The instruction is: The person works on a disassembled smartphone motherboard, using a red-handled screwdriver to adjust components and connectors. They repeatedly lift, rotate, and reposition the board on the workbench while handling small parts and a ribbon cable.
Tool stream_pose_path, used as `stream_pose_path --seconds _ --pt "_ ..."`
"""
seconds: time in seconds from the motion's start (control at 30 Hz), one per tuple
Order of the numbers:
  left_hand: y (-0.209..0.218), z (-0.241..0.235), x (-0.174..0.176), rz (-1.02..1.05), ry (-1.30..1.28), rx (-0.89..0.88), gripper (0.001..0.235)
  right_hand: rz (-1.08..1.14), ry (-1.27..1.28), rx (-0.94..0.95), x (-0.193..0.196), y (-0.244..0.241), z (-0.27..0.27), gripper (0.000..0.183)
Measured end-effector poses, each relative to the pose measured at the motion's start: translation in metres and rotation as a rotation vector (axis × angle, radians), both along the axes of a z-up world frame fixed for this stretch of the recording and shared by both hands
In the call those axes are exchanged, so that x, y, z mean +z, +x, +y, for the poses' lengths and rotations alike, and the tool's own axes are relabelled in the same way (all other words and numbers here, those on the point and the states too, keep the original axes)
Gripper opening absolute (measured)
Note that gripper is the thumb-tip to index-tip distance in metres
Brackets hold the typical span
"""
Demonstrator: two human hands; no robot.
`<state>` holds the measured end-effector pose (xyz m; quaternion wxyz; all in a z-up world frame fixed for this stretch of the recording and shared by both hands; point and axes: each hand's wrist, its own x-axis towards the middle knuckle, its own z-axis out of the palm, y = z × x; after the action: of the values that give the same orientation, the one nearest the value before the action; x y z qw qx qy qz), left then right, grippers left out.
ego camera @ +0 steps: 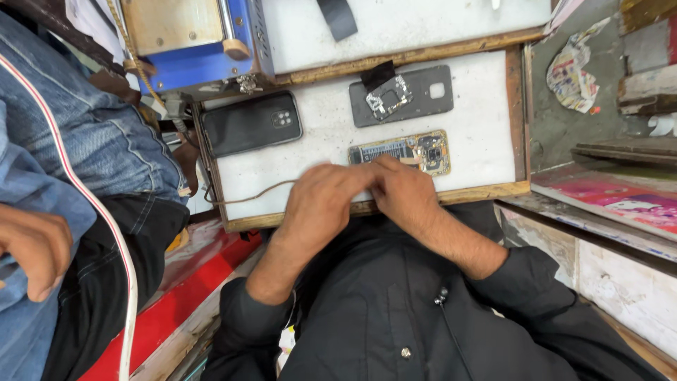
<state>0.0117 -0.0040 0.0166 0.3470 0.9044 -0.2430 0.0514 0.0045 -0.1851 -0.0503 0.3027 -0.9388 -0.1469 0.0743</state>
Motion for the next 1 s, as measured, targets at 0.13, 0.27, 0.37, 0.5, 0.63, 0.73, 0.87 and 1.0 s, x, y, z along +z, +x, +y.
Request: stream_pose_path --seconds 0.13,0.27,0.37,0.5,0.63,0.73,0.87,1.0 --pt "0.005 0.002 0.000 0.068 0.184 0.193 0.031 -0.024 0.037 -0.002 0.002 0.001 0.002 0.020" --pt "0.000 0.005 -0.005 -0.075 -0.025 0.026 0.023 -0.013 0.036 -0.012 0.006 -0.002 0.000 0.019" --pt "-0.006 0.004 -0.018 -0.158 0.041 0.267 0.031 -0.040 0.083 0.002 0.010 0.000 0.003 0.022" --pt "-0.012 0.013 -0.030 -0.186 -0.008 0.383 0.034 -0.104 0.087 0.033 0.014 0.004 0.003 0.022" --pt "-0.022 0.022 -0.035 -0.155 -0.020 0.412 0.035 -0.173 0.017 0.111 0.013 0.004 0.008 0.015" --pt "-0.024 0.024 -0.035 -0.127 -0.040 0.433 0.034 -0.217 -0.143 0.213 0.016 0.006 0.011 0.015" --pt "-0.028 0.025 -0.037 -0.092 -0.048 0.467 0.035 -0.236 -0.261 0.277 0.019 0.007 0.014 0.018" --pt "-0.029 0.028 -0.041 -0.079 -0.060 0.471 0.035 -0.240 -0.336 0.342 0.023 0.015 0.020 0.017"
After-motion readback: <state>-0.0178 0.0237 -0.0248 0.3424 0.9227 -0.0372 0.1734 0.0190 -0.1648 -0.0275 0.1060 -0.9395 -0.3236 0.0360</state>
